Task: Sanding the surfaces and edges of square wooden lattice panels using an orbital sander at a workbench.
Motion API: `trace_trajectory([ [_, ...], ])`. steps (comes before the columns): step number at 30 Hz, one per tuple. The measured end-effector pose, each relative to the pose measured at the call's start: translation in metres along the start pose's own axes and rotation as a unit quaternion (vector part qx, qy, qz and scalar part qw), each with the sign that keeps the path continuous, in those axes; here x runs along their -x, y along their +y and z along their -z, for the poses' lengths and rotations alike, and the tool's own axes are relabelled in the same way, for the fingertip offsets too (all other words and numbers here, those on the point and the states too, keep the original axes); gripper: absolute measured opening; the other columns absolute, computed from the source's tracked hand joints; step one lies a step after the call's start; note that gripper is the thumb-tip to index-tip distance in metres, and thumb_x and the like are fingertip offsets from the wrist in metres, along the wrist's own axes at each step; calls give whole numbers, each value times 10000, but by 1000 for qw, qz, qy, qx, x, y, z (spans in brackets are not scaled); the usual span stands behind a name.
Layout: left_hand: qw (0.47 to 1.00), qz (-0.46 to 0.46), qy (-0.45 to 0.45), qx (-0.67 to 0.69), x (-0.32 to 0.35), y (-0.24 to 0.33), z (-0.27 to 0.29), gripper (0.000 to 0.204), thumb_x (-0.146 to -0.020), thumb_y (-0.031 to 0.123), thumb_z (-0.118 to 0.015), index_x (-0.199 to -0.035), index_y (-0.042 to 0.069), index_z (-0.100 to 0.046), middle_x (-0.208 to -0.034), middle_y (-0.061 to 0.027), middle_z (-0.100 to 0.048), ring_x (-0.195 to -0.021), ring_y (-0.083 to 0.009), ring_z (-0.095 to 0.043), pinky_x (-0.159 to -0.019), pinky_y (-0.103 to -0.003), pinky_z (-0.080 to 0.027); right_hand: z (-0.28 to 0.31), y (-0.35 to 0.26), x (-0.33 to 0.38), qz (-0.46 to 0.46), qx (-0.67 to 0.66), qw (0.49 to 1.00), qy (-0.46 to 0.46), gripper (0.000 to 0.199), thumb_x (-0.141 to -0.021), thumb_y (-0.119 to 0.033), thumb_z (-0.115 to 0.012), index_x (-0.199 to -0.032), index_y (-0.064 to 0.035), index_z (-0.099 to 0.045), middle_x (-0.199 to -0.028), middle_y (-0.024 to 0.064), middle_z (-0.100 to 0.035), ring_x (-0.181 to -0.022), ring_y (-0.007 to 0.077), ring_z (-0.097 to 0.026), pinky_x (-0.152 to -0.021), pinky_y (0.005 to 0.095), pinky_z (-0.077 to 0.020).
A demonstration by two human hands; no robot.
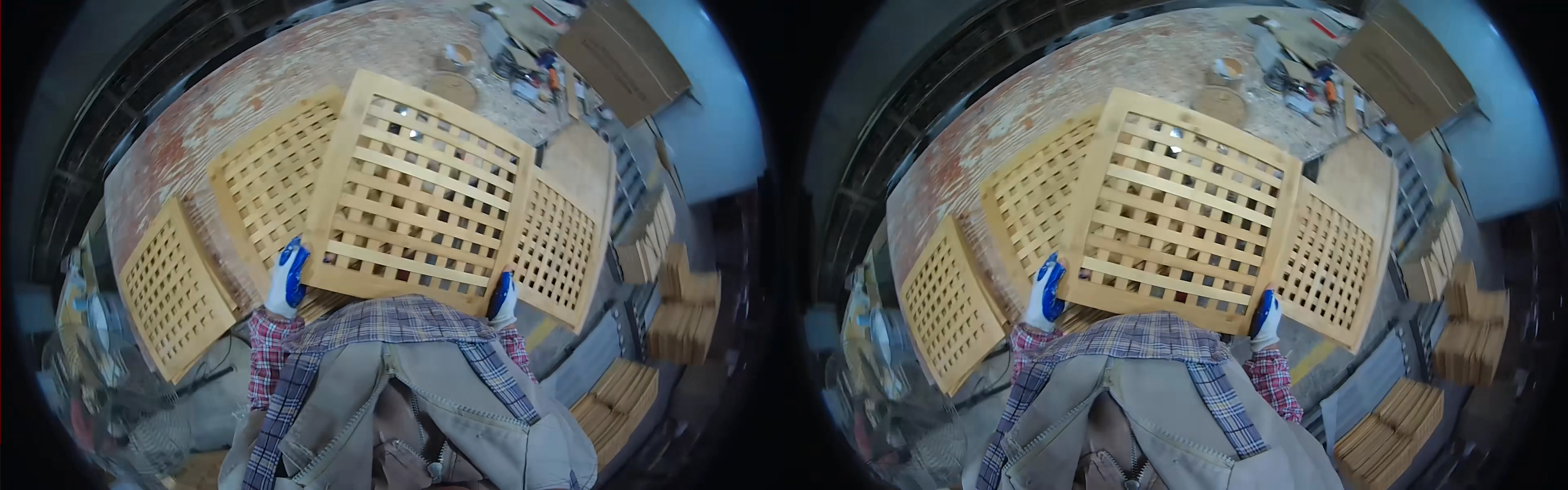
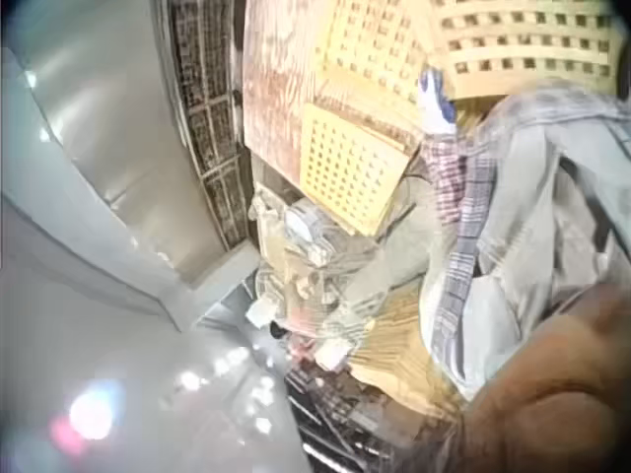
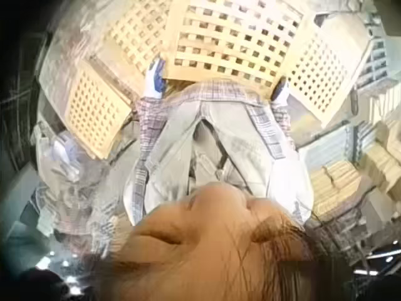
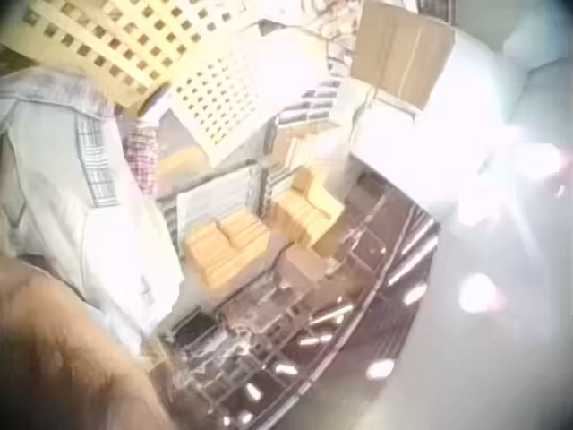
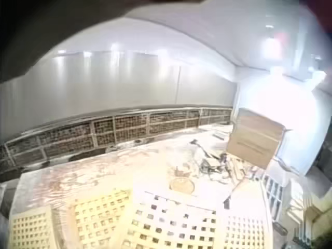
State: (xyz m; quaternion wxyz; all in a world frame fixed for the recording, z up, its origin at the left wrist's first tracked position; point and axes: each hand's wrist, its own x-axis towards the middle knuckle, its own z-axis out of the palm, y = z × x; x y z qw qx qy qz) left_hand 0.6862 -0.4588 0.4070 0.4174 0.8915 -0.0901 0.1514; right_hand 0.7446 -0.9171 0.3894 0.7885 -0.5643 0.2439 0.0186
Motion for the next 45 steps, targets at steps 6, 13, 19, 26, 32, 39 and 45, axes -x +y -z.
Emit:
trace_trajectory([
  [6, 992, -44, -35, -112, -53, 8, -16, 422, -859, 64, -569, -1262, -25, -484, -1305, -239, -486, -1212, -403, -466, -1025, -429, -389, 38, 21, -12, 34, 281, 953, 111, 526, -1001, -428, -424, -1111, 54, -602, -963, 86, -647, -829, 137, -570, -755, 293, -490],
  [13, 939, 180, -156, 248, -124, 30, -68, 377, -962, 117, -505, -1299, -51, -484, -1238, -150, -568, -1114, -210, -553, -957, -303, -427, 69, 21, -18, 100, 158, 947, 261, 634, -970, -527, -422, -636, -6, -558, -499, -2, -396, -496, 102, -363, -460, 331, -305],
  [19, 873, 248, -259, 331, -146, 76, -138, 379, -944, 184, -549, -1248, -42, -543, -1152, -115, -625, -1044, -171, -572, -925, -295, -441, 218, 16, -2, 18, 205, 929, 308, 600, -955, -526, -460, -859, 34, -654, -717, 57, -614, -630, 122, -528, -588, 316, -452],
  [26, 854, 195, -365, 316, -155, 81, -220, 346, -930, 195, -560, -1206, -11, -585, -1034, -60, -651, -913, -128, -584, -828, -265, -469, 253, -1, 11, -25, 299, 861, 411, 697, -911, -587, -472, -689, 52, -637, -520, 88, -533, -518, 190, -496, -527, 396, -392],
  [32, 788, 277, -444, 325, -156, 73, -294, 282, -919, 188, -552, -1117, -1, -618, -852, -32, -637, -743, -115, -561, -672, -271, -475, 311, -22, -23, -37, 406, 807, 427, 640, -896, -552, -513, -779, 59, -666, -624, 201, -629, -612, 288, -620, -601, 447, -431],
  [39, 782, 225, -490, 312, -156, 97, -341, 266, -917, 197, -547, -1093, 10, -616, -800, -43, -625, -688, -131, -548, -634, -296, -468, 320, -115, -86, -25, 465, 786, 407, 540, -891, -501, -530, -912, 18, -677, -817, 237, -668, -796, 395, -644, -700, 462, -473],
  [45, 826, 110, -524, 177, -159, 112, -328, 339, -948, 167, -503, -1242, 3, -548, -1060, -78, -669, -938, -132, -607, -841, -275, -475, 341, -127, -156, 43, 678, 632, 372, 435, -858, -396, -564, -1133, -59, -583, -974, 213, -638, -912, 381, -623, -802, 475, -493],
])
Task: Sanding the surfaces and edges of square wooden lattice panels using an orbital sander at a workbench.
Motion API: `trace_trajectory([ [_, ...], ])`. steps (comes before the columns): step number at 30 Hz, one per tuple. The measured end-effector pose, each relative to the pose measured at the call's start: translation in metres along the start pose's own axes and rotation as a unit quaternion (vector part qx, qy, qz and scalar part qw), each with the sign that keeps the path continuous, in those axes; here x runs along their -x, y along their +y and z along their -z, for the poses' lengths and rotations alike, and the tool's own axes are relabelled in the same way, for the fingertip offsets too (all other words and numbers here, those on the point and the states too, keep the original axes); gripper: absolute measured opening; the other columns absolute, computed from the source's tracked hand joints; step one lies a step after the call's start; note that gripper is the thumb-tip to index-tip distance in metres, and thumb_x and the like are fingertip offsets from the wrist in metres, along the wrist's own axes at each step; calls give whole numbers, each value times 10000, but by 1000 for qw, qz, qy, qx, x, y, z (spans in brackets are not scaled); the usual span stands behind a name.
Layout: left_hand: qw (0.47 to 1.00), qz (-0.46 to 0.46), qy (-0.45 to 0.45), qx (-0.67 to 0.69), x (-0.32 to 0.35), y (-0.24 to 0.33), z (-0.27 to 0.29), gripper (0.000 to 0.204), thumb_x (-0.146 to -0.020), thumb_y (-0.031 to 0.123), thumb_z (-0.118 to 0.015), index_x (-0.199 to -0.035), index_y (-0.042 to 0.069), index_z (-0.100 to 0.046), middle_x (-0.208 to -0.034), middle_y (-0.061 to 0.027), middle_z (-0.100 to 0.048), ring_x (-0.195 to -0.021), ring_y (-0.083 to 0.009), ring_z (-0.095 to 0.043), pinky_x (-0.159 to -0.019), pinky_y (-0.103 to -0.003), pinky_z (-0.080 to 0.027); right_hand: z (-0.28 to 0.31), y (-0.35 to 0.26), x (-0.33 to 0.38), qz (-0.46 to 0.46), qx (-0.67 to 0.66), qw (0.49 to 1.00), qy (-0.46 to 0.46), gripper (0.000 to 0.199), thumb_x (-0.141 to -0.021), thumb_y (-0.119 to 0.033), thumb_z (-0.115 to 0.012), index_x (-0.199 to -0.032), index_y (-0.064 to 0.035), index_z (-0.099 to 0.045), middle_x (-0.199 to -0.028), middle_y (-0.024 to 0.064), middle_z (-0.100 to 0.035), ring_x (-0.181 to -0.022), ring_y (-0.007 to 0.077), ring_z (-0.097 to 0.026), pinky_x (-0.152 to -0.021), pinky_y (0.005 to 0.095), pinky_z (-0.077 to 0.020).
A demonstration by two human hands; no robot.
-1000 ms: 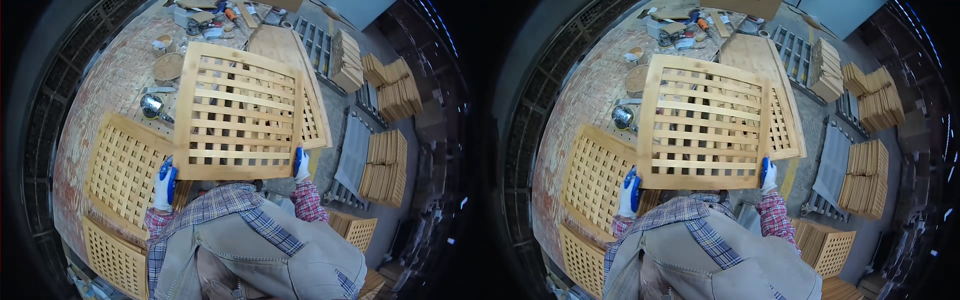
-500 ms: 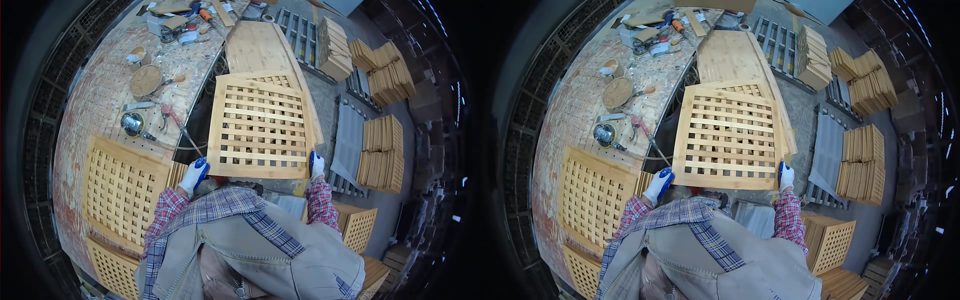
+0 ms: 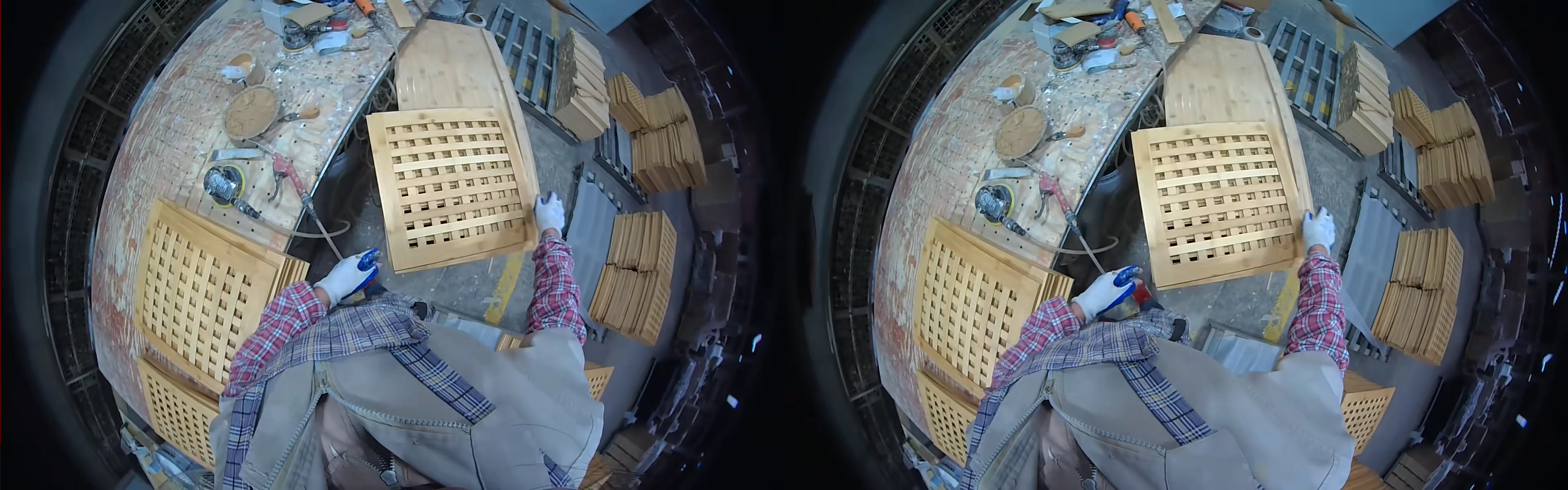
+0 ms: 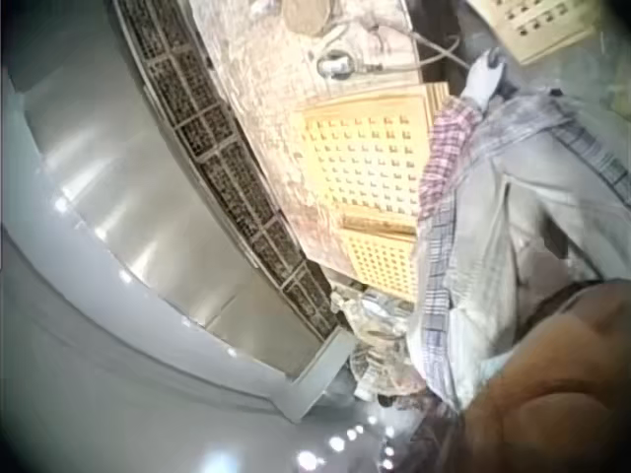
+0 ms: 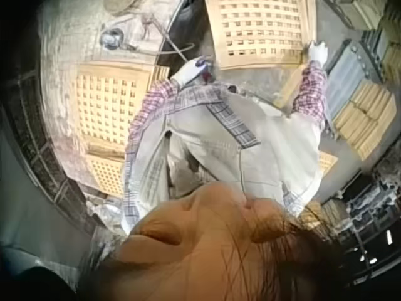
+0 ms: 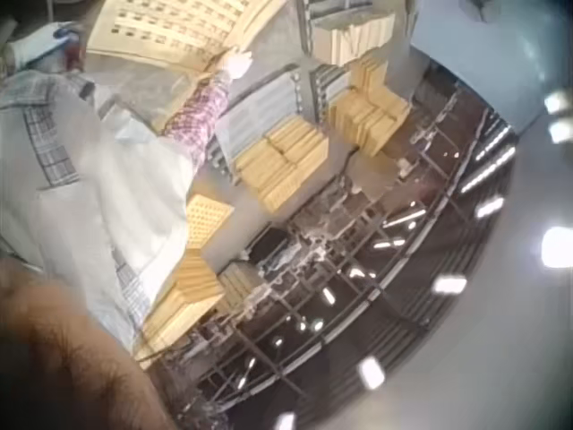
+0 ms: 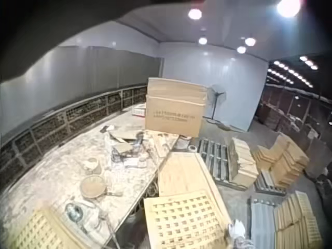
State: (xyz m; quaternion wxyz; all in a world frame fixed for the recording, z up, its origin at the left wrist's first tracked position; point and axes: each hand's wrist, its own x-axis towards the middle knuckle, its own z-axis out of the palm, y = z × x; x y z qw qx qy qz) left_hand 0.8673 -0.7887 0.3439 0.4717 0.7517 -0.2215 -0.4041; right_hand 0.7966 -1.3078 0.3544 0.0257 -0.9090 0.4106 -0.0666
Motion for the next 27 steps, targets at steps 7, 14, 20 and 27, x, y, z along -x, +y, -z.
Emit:
trace_trajectory([
  [7, 951, 18, 176, 253, 76, 32, 42, 377, -979, 190, -487, -1289, -25, -494, -1090, -96, -660, -1016, -167, -612, -908, -281, -460, -31, -138, 94, 260, -90, 959, -64, 405, -809, -277, -634, -1152, -74, -559, -1138, 187, -570, -1046, 349, -552, -881, 457, -460],
  [14, 826, 36, 499, 259, 161, -16, 41, 368, -984, 183, -498, -1267, -52, -505, -1082, -117, -653, -986, -172, -622, -896, -278, -472, -16, -290, 210, 443, -296, 836, -131, 382, -813, -220, -648, -1141, -42, -571, -1176, 185, -566, -1076, 366, -534, -920, 436, -434],
  [20, 683, 46, 709, 171, 246, -64, 37, 353, -969, 143, -502, -1265, -50, -502, -1179, -177, -602, -1046, -241, -605, -948, -353, -453, 28, -405, 282, 531, -395, 723, -198, 380, -803, -147, -657, -1153, -30, -561, -1149, 184, -567, -1076, 374, -535, -924, 431, -435],
  [27, 543, 391, 709, -223, 333, -105, 34, 473, -912, 208, -575, -1322, -4, -473, -1354, -233, -452, -1213, -345, -479, -1006, -403, -394, 16, -485, 339, 600, -272, 720, -218, 369, -808, -227, -664, -1102, -32, -554, -1078, 183, -579, -1003, 374, -559, -826, 446, -467],
])
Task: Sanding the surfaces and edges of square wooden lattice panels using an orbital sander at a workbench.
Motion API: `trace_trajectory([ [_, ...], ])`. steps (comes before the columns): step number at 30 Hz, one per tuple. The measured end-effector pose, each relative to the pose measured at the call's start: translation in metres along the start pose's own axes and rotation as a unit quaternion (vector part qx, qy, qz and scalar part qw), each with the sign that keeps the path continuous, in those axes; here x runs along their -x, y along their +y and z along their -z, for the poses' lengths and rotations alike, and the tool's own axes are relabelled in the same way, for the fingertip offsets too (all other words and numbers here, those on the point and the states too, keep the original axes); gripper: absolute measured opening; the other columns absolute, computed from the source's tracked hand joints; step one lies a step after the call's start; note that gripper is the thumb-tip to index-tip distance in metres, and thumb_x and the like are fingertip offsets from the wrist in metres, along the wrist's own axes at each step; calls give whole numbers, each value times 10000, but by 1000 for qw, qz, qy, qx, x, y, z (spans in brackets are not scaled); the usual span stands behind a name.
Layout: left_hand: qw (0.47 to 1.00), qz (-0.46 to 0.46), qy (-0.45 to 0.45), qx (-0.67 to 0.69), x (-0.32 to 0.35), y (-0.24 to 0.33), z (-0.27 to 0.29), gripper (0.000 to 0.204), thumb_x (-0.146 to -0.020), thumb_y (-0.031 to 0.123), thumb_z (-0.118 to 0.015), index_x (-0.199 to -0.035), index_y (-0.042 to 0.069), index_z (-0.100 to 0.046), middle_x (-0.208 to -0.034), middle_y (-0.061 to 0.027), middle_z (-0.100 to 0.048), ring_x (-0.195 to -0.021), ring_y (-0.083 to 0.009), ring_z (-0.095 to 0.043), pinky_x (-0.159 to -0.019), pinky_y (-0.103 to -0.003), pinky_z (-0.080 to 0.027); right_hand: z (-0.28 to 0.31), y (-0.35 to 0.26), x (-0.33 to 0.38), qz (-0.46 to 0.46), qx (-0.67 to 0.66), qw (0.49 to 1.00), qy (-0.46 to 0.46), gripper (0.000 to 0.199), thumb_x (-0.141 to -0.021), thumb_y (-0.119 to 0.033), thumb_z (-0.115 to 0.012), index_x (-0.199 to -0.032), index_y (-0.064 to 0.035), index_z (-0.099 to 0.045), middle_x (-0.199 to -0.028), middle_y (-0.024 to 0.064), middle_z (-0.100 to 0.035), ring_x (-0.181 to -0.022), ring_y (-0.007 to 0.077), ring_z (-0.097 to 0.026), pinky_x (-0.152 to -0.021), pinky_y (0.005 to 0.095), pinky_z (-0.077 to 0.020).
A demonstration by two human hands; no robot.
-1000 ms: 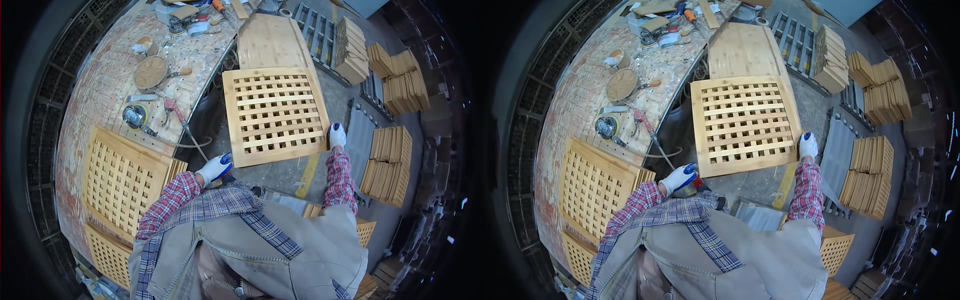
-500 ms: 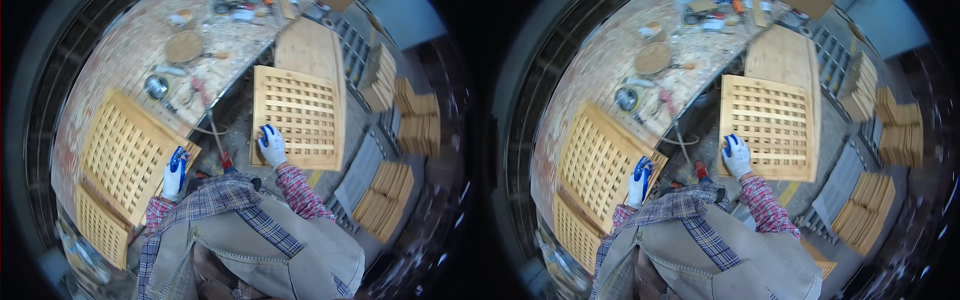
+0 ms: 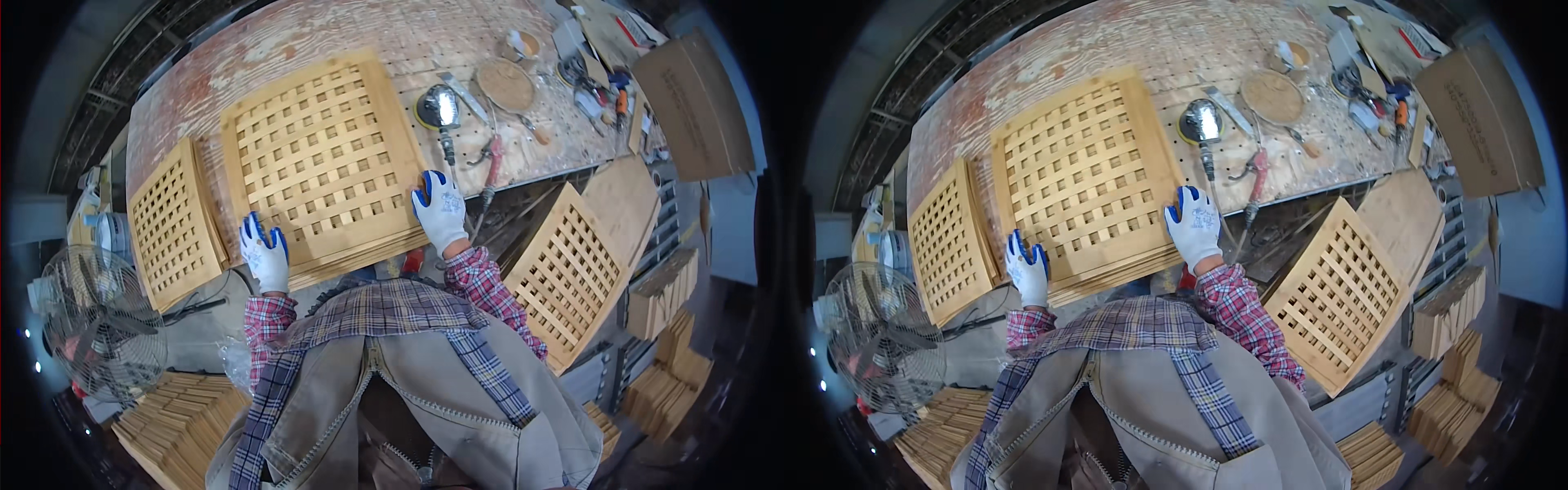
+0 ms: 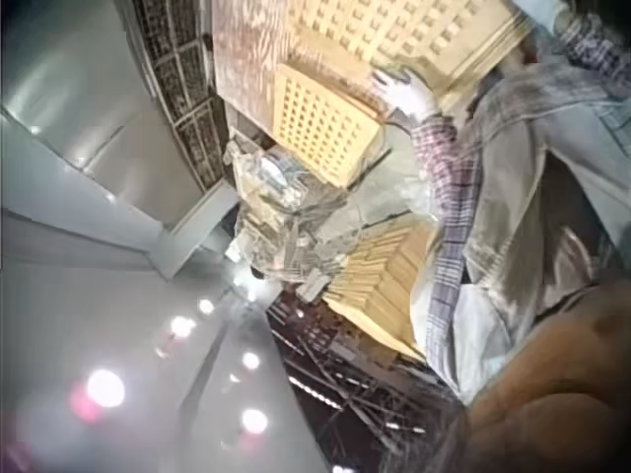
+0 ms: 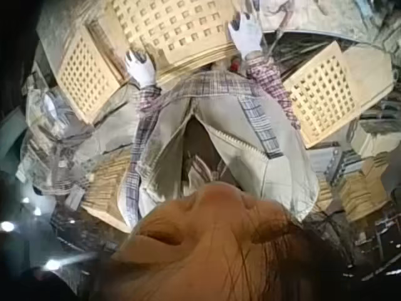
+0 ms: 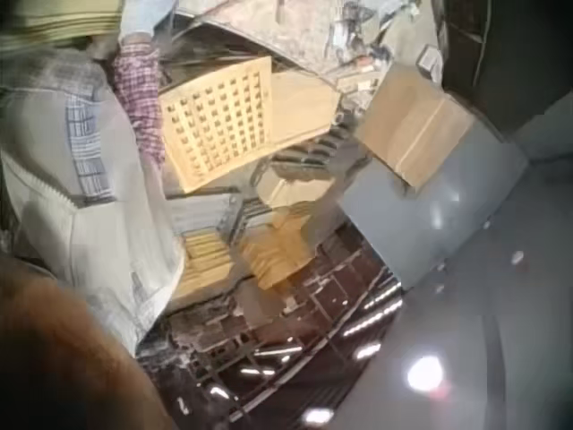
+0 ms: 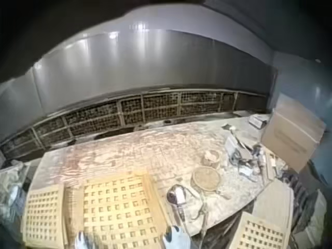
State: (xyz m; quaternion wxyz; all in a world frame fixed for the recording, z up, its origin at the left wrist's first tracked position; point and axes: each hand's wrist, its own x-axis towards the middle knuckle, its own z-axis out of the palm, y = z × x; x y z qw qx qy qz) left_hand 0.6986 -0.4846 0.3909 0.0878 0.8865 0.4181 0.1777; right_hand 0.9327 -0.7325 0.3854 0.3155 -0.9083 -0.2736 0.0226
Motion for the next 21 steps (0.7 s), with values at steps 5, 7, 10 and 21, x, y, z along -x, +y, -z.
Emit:
trace_trajectory([
  [5, 986, 139, 65, 59, -14, -67, -24, 505, -880, 262, -628, -1305, 14, -512, -1262, -244, -543, -1202, -325, -512, -1001, -370, -399, -10, -33, -22, -20, 96, 994, -41, 422, -807, -295, -665, -1114, -37, -534, -1048, 183, -584, -960, 373, -575, -795, 454, -474],
  [7, 979, 184, 28, 85, -24, -81, -30, 498, -884, 275, -628, -1291, 10, -522, -1179, -220, -579, -1116, -301, -551, -937, -362, -428, -9, -35, -23, -69, 150, 984, -68, 485, -804, -338, -668, -1151, -38, -514, -1055, 181, -585, -948, 373, -584, -796, 454, -478],
  [10, 953, 263, -49, 142, -36, -104, -38, 488, -890, 302, -629, -1263, 2, -541, -1014, -172, -652, -945, -253, -629, -810, -347, -486, -16, -28, -18, -49, 153, 985, -67, 505, -806, -356, -666, -1161, -31, -514, -1072, 181, -583, -963, 368, -584, -796, 455, -480],
  [21, 845, 362, 35, 392, -45, -125, -14, 220, -920, 259, -617, -939, 45, -667, -732, 33, -542, -640, -69, -477, -575, -252, -401, -32, -45, 10, -33, 82, 996, -13, 549, -815, -281, -688, -1233, 16, -490, -1149, 199, -572, -1000, 345, -588, -849, 406, -483],
])
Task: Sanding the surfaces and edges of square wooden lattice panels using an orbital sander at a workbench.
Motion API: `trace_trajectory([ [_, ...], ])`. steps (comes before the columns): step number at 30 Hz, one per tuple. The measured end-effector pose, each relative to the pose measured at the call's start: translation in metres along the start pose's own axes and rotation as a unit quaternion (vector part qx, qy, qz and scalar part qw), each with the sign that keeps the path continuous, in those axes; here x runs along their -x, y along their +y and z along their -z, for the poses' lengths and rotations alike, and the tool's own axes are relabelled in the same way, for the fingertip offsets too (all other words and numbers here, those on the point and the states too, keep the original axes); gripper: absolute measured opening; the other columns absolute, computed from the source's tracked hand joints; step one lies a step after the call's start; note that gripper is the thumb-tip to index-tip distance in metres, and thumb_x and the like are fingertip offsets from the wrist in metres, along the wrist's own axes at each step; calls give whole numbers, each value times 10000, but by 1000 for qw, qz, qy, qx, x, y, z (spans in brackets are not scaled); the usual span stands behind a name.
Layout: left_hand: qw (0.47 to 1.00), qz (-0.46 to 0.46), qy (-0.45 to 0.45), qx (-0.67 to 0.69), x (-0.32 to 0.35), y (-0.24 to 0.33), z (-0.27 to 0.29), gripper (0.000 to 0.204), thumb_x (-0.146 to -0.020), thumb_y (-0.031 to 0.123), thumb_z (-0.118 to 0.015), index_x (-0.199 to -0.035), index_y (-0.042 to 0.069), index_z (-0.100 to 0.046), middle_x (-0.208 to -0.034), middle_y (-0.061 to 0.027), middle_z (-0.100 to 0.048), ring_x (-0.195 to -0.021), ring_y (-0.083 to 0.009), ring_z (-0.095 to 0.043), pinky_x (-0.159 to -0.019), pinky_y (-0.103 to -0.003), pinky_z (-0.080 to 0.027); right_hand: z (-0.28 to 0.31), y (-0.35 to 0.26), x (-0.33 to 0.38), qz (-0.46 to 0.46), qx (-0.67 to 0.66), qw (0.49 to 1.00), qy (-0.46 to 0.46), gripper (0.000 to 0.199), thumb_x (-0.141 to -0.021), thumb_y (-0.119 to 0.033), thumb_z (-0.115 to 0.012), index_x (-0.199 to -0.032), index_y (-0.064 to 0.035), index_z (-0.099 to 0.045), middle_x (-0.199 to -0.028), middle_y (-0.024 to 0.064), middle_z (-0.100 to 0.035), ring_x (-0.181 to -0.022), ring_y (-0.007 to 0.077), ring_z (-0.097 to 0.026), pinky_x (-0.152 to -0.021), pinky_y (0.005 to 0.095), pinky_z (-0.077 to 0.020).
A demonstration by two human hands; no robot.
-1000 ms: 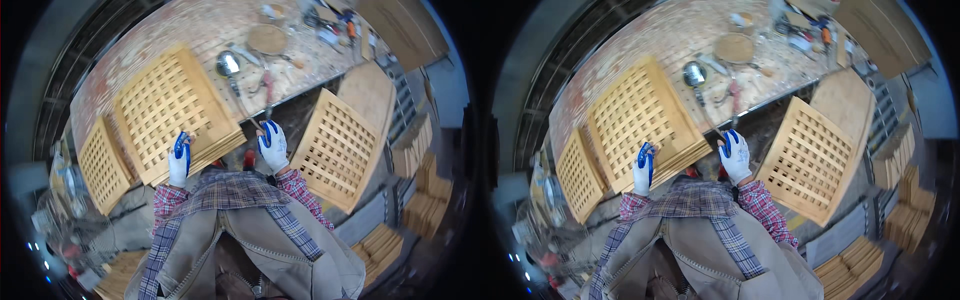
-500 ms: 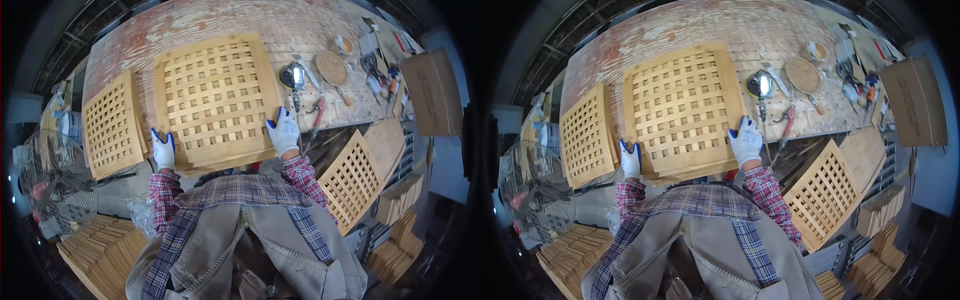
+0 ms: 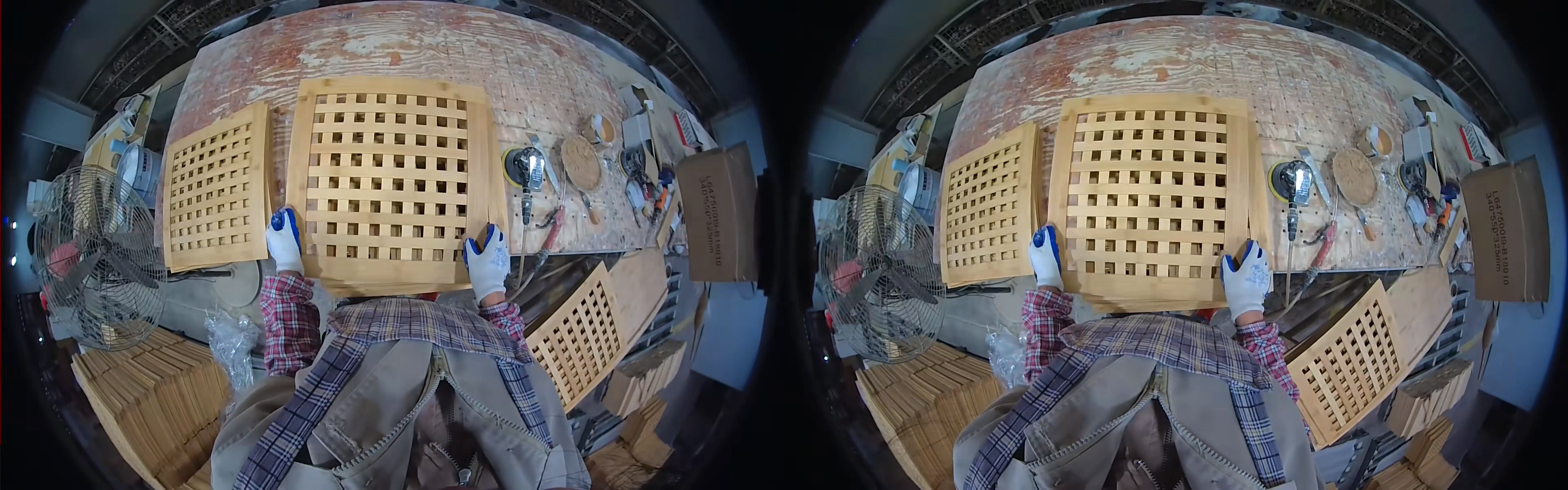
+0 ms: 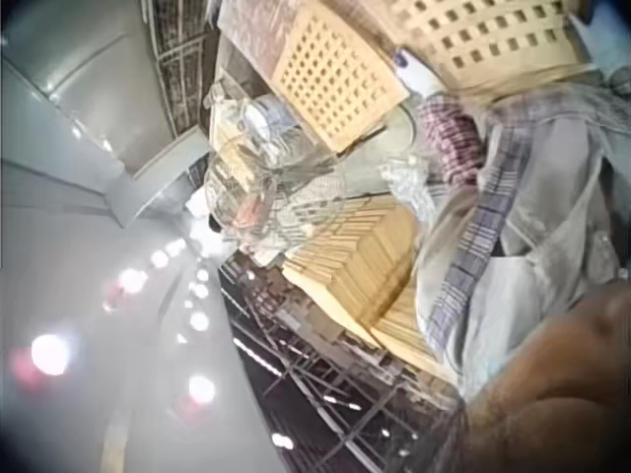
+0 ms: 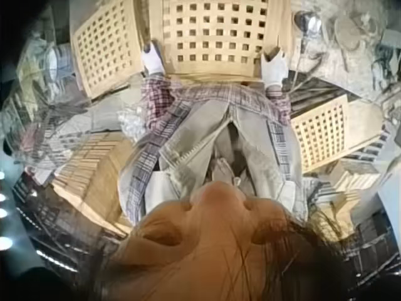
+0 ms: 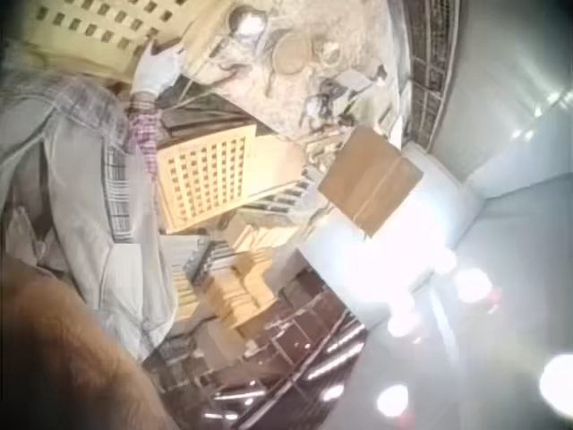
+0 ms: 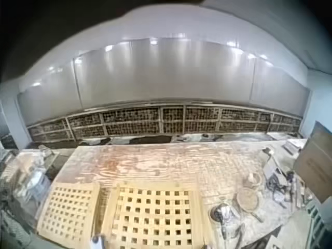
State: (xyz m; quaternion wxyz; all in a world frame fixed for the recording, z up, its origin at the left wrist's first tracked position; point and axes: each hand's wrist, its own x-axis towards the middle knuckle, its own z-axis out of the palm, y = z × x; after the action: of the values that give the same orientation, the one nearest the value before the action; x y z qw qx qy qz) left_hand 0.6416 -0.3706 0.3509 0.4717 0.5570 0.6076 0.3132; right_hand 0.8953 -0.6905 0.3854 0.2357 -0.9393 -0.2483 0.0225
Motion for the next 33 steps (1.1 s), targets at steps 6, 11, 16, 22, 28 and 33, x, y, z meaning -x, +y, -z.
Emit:
trace_trajectory([
  [6, 983, -97, 51, 149, 42, 27, 12, 220, -943, 225, -586, -891, 18, -642, -750, 42, -527, -675, -66, -457, -605, -251, -388, -18, 15, 2, -74, -253, 965, 16, 534, -833, -243, -704, -1231, 35, -484, -1152, 226, -581, -1028, 356, -586, -869, 394, -480],
  [11, 977, -159, 68, 126, 61, 37, 19, 228, -947, 234, -591, -890, 21, -647, -712, 68, -502, -626, -43, -412, -543, -226, -335, -4, 7, -3, -69, -281, 955, 67, 507, -843, -241, -704, -1217, 35, -501, -1126, 223, -598, -1012, 329, -603, -855, 373, -484],
  [16, 978, -99, 83, 166, 84, 53, 24, 233, -951, 230, -580, -873, 15, -624, -733, 56, -499, -653, -53, -397, -570, -228, -333, 26, -11, -7, -99, -329, 938, 46, 520, -835, -234, -710, -1229, 34, -503, -1120, 217, -599, -1006, 323, -605, -852, 374, -484],
  [22, 968, -184, 83, 147, 83, 48, 22, 245, -960, 232, -558, -831, 29, -606, -714, 61, -471, -654, -54, -395, -577, -233, -334, 25, -2, -9, -41, -263, 960, 82, 546, -822, -237, -719, -1238, 41, -501, -1106, 212, -606, -989, 325, -610, -843, 380, -491],
  [28, 978, -107, 63, 167, 90, 43, 29, 278, -969, 237, -541, -794, 25, -580, -696, 61, -437, -654, -59, -381, -578, -239, -330, 23, 4, -11, -29, -284, 954, 88, 542, -821, -215, -731, -1228, 56, -498, -1021, 151, -616, -852, 204, -593, -745, 316, -499],
  [33, 973, -138, 95, 160, 96, 43, 25, 287, -968, 246, -546, -742, 70, -546, -662, 81, -383, -606, -42, -326, -533, -228, -276, 25, 5, -13, 4, -252, 962, 105, 535, -824, -202, -737, -1223, 60, -497, -963, 111, -611, -776, 135, -577, -687, 279, -500],
])
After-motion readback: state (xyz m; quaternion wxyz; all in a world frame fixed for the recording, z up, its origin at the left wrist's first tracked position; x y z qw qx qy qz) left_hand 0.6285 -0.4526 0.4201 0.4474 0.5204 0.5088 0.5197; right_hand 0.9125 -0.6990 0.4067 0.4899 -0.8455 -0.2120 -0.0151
